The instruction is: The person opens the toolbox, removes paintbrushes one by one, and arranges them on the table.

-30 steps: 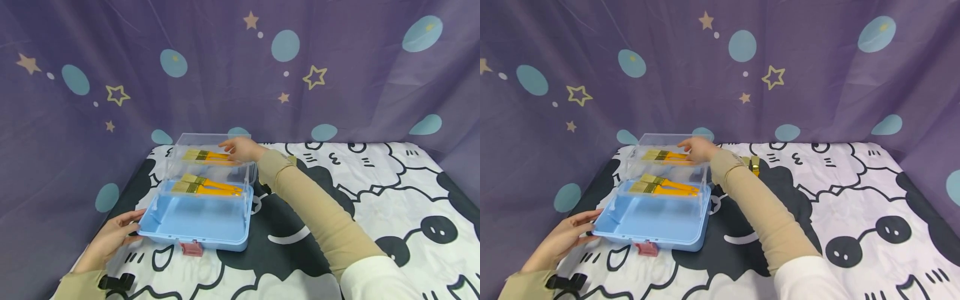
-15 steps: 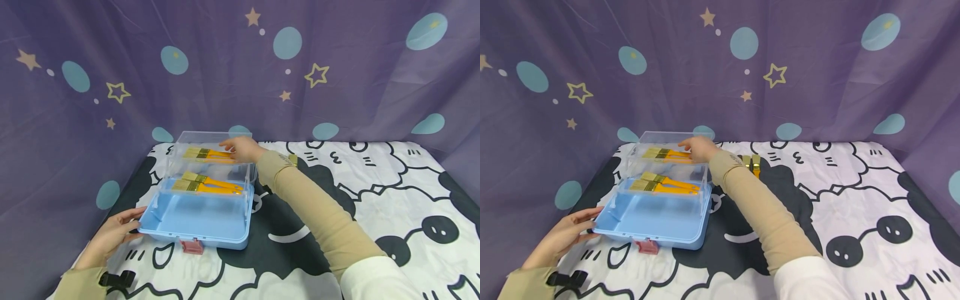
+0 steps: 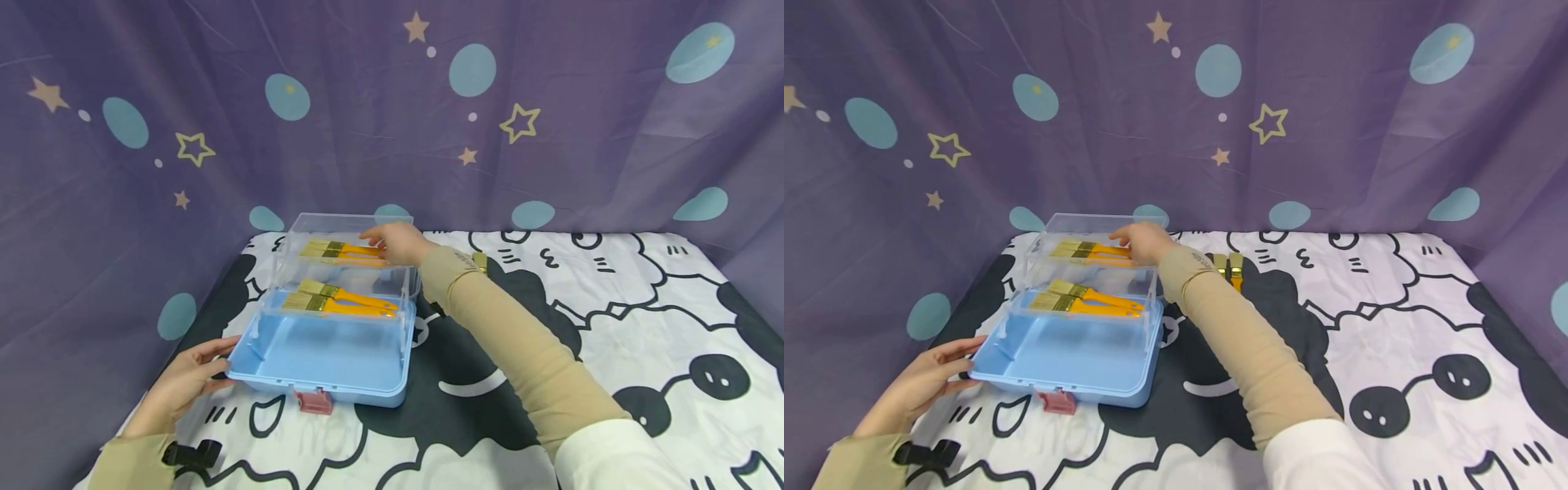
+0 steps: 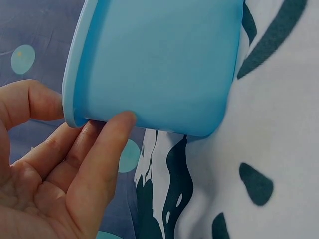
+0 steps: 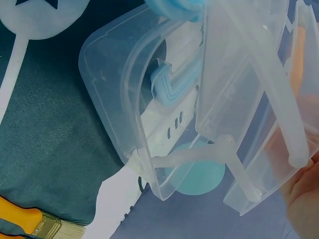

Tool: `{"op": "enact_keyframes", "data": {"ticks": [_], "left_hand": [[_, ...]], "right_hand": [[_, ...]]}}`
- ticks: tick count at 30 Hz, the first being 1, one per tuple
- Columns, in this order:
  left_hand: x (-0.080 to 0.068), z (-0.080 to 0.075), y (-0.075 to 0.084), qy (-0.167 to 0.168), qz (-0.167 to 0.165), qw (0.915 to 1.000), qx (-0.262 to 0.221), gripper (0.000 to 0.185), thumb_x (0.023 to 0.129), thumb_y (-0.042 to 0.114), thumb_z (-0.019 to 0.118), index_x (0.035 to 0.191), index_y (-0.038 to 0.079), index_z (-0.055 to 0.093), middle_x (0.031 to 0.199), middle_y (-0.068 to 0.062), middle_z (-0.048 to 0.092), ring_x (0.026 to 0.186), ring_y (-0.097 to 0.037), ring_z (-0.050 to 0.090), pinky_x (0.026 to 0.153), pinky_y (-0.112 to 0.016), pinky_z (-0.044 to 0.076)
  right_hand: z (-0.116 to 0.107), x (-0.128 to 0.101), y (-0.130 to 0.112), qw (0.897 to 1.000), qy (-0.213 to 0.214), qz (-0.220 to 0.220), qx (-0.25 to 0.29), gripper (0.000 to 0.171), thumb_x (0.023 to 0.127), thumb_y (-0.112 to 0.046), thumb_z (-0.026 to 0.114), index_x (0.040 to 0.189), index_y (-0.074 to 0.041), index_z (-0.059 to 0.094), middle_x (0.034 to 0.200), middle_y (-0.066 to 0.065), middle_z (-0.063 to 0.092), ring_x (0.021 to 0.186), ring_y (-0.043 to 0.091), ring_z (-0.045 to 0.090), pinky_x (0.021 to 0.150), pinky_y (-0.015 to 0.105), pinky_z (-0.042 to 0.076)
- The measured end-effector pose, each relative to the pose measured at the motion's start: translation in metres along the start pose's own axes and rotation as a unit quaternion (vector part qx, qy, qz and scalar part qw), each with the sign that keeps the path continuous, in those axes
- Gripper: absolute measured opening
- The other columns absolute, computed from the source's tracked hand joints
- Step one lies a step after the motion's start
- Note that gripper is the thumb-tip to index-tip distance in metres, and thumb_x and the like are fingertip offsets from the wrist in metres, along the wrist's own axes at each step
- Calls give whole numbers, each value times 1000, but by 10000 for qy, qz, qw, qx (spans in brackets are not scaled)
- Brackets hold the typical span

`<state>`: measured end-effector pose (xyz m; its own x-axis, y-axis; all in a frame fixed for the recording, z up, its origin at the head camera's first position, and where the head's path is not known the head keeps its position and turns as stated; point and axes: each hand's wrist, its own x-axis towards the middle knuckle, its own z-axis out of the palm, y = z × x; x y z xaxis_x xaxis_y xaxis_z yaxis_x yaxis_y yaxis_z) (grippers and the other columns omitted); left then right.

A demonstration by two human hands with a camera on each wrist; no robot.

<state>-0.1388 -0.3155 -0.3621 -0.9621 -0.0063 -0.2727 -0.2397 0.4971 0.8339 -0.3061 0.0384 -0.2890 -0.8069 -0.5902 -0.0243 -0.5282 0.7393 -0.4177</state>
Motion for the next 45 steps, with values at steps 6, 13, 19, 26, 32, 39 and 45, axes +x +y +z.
{"op": "enact_keyframes", "data": {"ticks": [6,13,19,26,32,39,45], "left_hand": [[0,0,2,29,-64,10000,52,57,91,3,43,145,-8,27,145,-34,31,90,3,58,75,-31,57],[1,-2,3,7,79,10000,28,56,92,2,44,144,-10,27,144,-35,30,89,5,57,75,-31,57],[3,-3,5,33,42,10000,28,57,91,2,44,144,-9,27,144,-34,31,89,6,57,76,-31,57],[2,-2,4,39,3,10000,16,57,91,2,45,144,-10,27,144,-35,31,89,2,58,75,-32,57],[2,-1,3,45,-6,10000,30,57,91,2,44,144,-10,27,144,-35,31,89,3,58,75,-31,57],[2,0,1,27,-43,10000,-23,57,91,2,45,144,-10,27,144,-34,31,89,3,58,75,-31,57],[1,0,0,9,-48,10000,7,57,92,3,44,144,-10,26,144,-35,30,89,3,57,75,-30,57]], "right_hand": [[0,1,1,9999,74,-6,-104,56,88,2,57,139,-18,50,129,6,60,116,21,57,95,32,49],[-1,3,3,9999,110,54,-47,62,85,9,55,139,-19,50,127,6,61,115,21,57,82,28,53],[-2,3,2,9998,141,105,18,60,85,11,51,138,-19,51,128,6,61,114,20,58,79,27,54],[0,4,0,9994,233,217,147,64,80,16,45,134,-17,55,124,7,63,107,20,61,71,25,53],[-1,3,-6,9993,157,324,59,63,80,16,48,133,-18,57,123,8,63,105,21,61,70,26,52],[2,3,-8,9990,120,350,-258,57,83,10,54,131,-21,58,123,5,63,103,19,61,79,28,54],[3,0,-10,9984,273,155,-476,52,84,7,58,129,-19,61,122,5,63,105,20,60,82,29,54]]}}
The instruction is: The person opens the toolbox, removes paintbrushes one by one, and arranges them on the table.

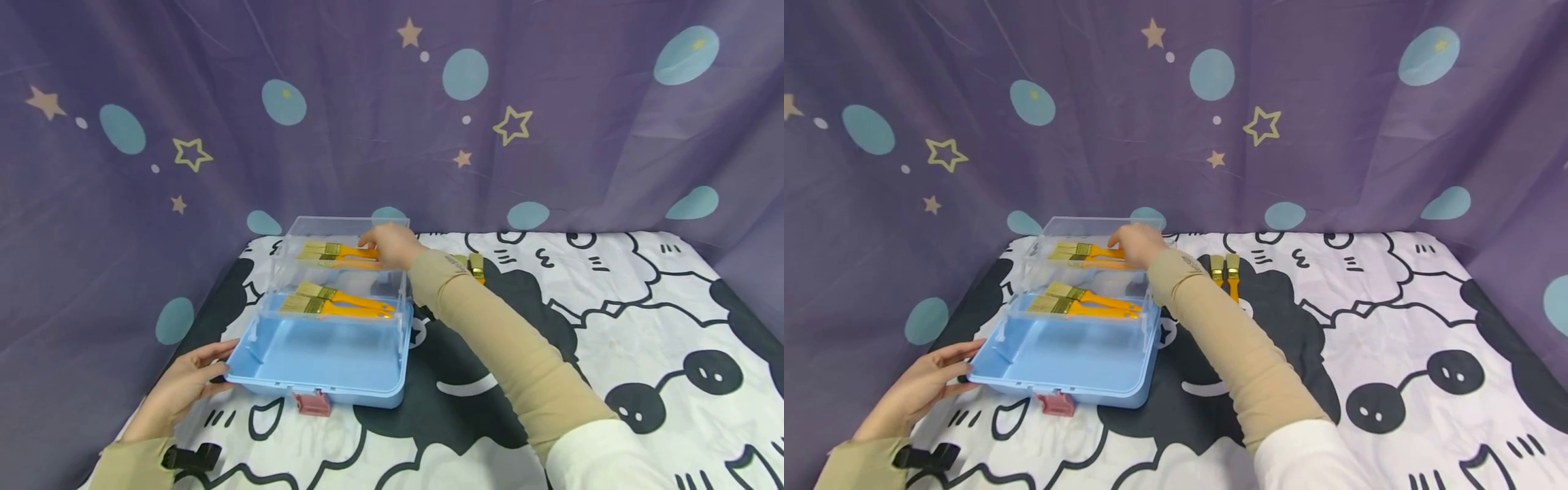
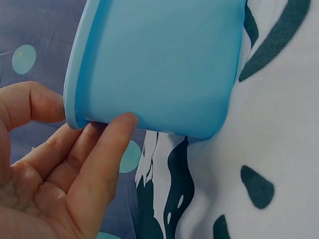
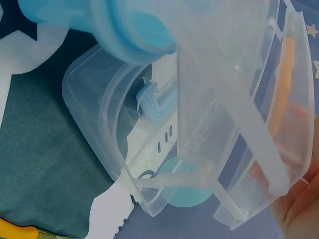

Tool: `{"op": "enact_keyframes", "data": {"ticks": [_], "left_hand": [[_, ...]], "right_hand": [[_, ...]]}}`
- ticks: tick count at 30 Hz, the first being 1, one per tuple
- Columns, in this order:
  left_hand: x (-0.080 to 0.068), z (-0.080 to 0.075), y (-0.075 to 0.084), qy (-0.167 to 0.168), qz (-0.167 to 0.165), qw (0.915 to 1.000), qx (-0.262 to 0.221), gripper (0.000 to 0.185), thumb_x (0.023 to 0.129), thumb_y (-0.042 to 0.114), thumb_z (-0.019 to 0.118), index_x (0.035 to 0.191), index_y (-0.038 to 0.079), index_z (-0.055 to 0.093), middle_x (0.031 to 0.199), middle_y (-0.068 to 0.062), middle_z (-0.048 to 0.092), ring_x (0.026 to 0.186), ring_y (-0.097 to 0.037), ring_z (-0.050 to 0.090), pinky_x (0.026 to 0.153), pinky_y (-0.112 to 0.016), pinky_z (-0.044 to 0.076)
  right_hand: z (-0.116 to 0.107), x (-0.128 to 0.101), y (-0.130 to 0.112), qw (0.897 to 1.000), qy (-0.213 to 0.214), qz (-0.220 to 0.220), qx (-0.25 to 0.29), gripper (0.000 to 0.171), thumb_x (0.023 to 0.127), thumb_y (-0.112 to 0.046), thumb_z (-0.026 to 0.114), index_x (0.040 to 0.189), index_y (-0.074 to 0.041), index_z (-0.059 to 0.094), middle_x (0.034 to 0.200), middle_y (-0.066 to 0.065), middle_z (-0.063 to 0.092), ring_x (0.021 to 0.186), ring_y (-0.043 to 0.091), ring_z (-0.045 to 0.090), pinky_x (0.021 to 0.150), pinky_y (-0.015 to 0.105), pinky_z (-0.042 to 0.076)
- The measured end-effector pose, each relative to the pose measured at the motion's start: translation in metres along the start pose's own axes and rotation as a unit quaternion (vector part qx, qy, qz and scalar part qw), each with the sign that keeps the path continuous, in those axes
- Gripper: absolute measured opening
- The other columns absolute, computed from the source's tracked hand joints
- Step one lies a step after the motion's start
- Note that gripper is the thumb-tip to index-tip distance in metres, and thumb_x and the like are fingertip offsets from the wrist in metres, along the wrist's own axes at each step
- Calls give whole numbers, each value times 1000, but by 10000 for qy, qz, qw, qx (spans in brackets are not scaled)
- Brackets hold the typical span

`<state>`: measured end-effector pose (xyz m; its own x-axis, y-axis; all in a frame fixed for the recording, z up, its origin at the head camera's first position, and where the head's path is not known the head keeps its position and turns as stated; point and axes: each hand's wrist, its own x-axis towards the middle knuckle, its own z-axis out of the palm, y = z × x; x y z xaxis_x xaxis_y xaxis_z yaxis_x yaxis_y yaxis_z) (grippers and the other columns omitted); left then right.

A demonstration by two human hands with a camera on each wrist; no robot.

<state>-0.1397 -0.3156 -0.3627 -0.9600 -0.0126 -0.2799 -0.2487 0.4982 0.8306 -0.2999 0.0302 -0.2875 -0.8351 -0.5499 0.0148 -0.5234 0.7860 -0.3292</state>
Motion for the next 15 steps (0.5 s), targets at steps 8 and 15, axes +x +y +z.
{"op": "enact_keyframes", "data": {"ticks": [8,15], "left_hand": [[-1,2,1,67,5,10000,-3,57,91,1,44,144,-11,27,143,-35,32,87,5,57,74,-30,57],[-1,1,1,52,-41,10000,-4,57,91,2,44,145,-10,26,144,-35,31,89,4,57,75,-31,57]], "right_hand": [[0,-1,-1,9997,-5,-66,-239,48,85,4,60,127,-21,62,125,3,63,109,20,60,84,30,54],[-2,-1,-1,9996,-44,-161,-247,49,87,5,58,128,-20,61,128,3,61,112,21,59,86,31,53]]}}
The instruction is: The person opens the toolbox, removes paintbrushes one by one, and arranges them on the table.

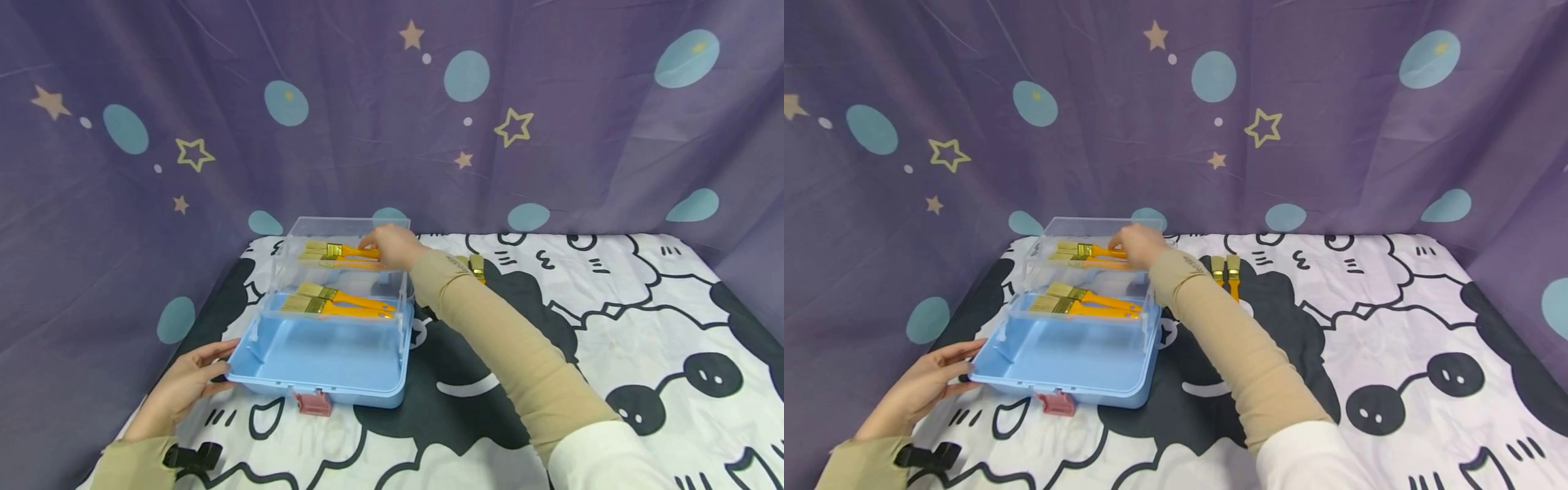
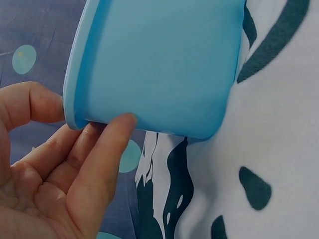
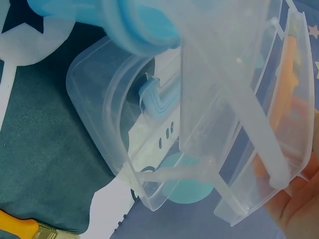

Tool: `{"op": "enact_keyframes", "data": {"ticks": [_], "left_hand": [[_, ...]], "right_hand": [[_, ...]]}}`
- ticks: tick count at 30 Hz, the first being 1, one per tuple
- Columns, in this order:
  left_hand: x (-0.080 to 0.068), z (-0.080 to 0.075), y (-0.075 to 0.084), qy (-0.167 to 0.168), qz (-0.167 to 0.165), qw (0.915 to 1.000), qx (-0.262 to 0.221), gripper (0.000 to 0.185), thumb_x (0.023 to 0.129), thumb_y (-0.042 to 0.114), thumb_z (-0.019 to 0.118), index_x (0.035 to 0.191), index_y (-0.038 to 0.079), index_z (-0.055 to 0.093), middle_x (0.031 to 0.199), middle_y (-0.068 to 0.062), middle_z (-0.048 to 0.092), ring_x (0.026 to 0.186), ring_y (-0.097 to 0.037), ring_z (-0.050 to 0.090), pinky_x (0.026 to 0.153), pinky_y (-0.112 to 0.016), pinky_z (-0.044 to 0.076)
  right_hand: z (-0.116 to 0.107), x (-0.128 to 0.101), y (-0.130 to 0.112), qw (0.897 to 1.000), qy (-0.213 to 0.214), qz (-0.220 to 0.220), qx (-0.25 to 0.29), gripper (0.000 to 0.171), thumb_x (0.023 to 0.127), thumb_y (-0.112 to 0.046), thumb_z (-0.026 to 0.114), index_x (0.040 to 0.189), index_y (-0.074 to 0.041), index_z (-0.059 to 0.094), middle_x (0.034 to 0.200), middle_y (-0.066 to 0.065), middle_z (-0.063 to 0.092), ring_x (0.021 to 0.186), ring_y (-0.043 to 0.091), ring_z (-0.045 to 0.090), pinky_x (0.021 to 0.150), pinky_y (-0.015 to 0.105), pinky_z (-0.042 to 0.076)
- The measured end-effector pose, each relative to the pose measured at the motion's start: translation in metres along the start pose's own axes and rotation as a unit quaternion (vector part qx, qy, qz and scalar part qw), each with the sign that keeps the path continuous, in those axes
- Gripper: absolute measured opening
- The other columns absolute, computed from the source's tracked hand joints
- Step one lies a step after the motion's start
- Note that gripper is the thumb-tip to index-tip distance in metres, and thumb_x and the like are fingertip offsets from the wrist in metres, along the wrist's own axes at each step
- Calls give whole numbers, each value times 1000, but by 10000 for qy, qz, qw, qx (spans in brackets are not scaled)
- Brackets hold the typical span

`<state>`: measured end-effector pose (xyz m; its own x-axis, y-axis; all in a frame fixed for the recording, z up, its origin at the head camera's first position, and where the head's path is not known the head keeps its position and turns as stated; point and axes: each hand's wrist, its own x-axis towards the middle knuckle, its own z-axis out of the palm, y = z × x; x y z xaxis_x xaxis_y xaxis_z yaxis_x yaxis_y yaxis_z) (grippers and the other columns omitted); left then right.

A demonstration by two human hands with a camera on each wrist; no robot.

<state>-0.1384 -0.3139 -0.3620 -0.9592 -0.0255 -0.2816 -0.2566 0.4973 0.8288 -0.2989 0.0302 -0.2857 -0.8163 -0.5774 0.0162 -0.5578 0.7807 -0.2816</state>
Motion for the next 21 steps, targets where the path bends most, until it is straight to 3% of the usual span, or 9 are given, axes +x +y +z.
{"op": "enact_keyframes", "data": {"ticks": [15,21], "left_hand": [[1,-1,-1,-21,-32,10000,27,57,92,3,43,145,-8,25,145,-34,29,91,4,56,76,-31,56],[0,0,-1,-28,2,10000,-28,57,92,3,43,145,-9,25,145,-35,28,90,5,56,76,-31,56]], "right_hand": [[2,0,3,9998,60,-94,-173,46,87,1,60,128,-19,61,128,3,61,111,22,60,89,33,52],[3,-2,2,9994,188,-69,-273,45,87,1,60,127,-21,62,127,2,62,105,21,62,81,32,54]]}}
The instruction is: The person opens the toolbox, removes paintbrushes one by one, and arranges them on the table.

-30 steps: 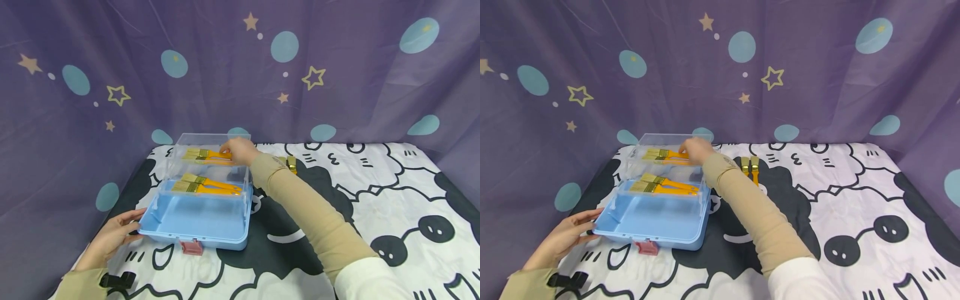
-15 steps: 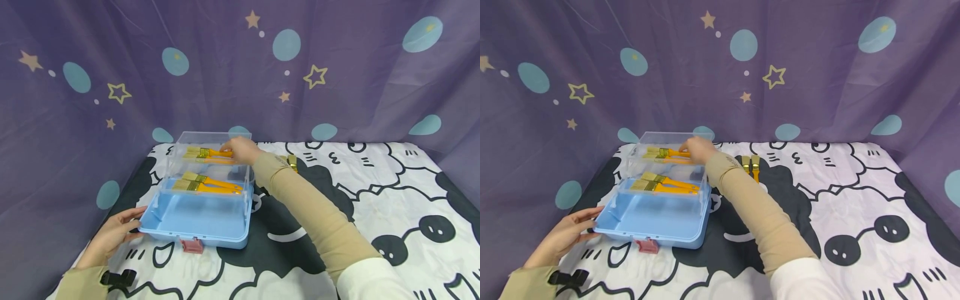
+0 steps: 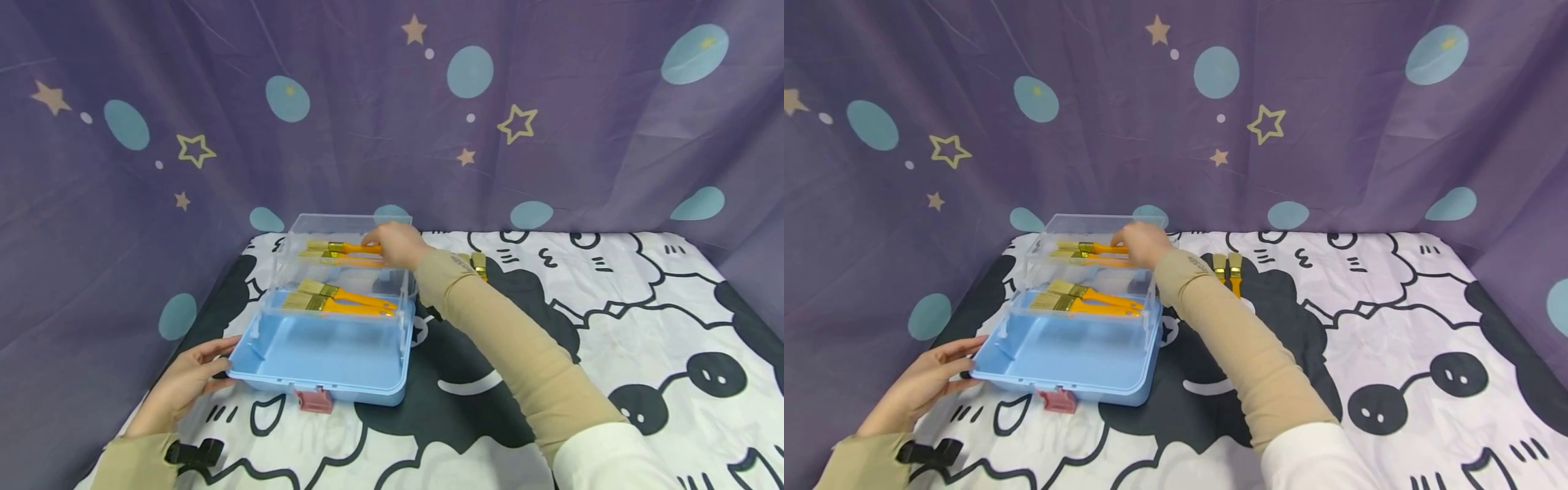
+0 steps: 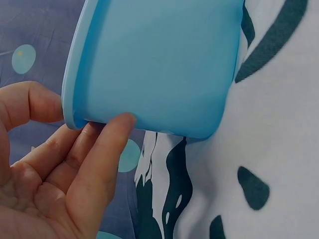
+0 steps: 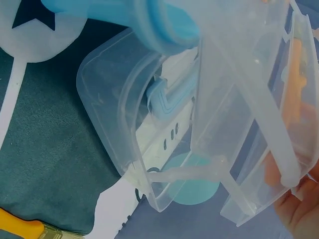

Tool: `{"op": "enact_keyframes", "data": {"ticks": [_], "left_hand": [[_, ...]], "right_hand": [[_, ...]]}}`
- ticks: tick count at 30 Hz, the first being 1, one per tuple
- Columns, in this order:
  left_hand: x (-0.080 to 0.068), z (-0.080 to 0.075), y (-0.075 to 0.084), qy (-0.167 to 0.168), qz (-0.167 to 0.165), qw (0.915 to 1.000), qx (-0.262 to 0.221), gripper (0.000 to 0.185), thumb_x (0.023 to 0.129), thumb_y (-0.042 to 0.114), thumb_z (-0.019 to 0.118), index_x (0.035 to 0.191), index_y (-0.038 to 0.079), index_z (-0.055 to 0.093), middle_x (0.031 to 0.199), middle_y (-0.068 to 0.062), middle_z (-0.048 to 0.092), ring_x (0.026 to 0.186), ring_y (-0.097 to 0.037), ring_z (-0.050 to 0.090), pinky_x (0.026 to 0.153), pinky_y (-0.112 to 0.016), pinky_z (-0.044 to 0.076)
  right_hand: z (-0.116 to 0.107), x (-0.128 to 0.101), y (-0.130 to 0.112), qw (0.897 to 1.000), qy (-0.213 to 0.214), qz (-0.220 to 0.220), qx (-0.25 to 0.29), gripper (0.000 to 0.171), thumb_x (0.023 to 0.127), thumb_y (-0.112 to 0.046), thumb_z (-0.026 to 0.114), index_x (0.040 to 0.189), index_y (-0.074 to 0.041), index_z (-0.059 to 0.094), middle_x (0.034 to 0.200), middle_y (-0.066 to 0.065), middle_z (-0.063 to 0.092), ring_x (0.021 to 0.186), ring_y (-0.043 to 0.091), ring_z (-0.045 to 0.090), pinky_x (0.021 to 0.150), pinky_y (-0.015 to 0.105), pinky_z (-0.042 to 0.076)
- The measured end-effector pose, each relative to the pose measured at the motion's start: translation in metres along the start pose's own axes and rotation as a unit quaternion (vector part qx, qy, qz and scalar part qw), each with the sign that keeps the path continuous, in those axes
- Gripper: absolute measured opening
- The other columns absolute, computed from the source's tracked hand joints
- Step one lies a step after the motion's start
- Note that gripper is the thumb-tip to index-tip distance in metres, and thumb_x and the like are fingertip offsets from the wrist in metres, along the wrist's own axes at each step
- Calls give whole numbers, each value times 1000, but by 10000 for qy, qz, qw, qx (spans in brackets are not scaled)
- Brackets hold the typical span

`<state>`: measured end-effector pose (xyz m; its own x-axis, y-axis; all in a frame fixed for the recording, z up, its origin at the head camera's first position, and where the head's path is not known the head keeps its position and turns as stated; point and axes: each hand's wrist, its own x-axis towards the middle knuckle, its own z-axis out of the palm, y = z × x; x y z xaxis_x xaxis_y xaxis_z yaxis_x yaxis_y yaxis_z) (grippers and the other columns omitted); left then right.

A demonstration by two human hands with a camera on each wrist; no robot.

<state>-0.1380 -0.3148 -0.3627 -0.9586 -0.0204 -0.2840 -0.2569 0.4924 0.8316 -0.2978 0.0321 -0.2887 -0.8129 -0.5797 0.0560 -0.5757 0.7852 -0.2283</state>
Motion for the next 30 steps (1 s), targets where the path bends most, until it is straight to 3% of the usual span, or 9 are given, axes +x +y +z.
{"op": "enact_keyframes", "data": {"ticks": [5,11,20,25,30], "left_hand": [[-2,1,-1,8,34,10000,-19,57,92,3,43,145,-9,25,145,-35,29,88,6,56,76,-30,56],[-2,0,-1,-18,5,10000,-23,57,92,3,43,145,-9,25,145,-34,29,88,5,57,76,-30,56],[-1,0,2,-50,129,9999,15,56,93,4,42,145,-9,26,144,-34,31,87,6,57,74,-28,56],[0,0,2,-33,142,9999,-13,56,92,3,43,144,-10,27,144,-34,32,86,5,57,74,-28,56],[0,0,2,-14,101,9999,-30,57,91,3,44,144,-9,27,144,-34,32,86,5,57,74,-28,56]], "right_hand": [[3,-2,-1,9998,168,-62,-22,44,87,-1,62,126,-20,63,124,3,63,101,21,63,76,30,55],[8,-4,0,9988,484,-90,-6,43,87,-2,63,125,-21,63,132,5,58,105,21,62,76,29,55],[12,-9,2,9947,1005,-212,-27,42,87,-1,63,125,-20,64,111,6,61,92,20,61,70,27,53],[13,-9,3,9914,1234,-284,319,43,87,4,61,123,-18,65,107,8,61,89,21,61,69,27,52],[15,-10,6,9870,1341,-276,841,48,86,10,55,125,-16,64,115,8,61,94,22,61,74,28,53]]}}
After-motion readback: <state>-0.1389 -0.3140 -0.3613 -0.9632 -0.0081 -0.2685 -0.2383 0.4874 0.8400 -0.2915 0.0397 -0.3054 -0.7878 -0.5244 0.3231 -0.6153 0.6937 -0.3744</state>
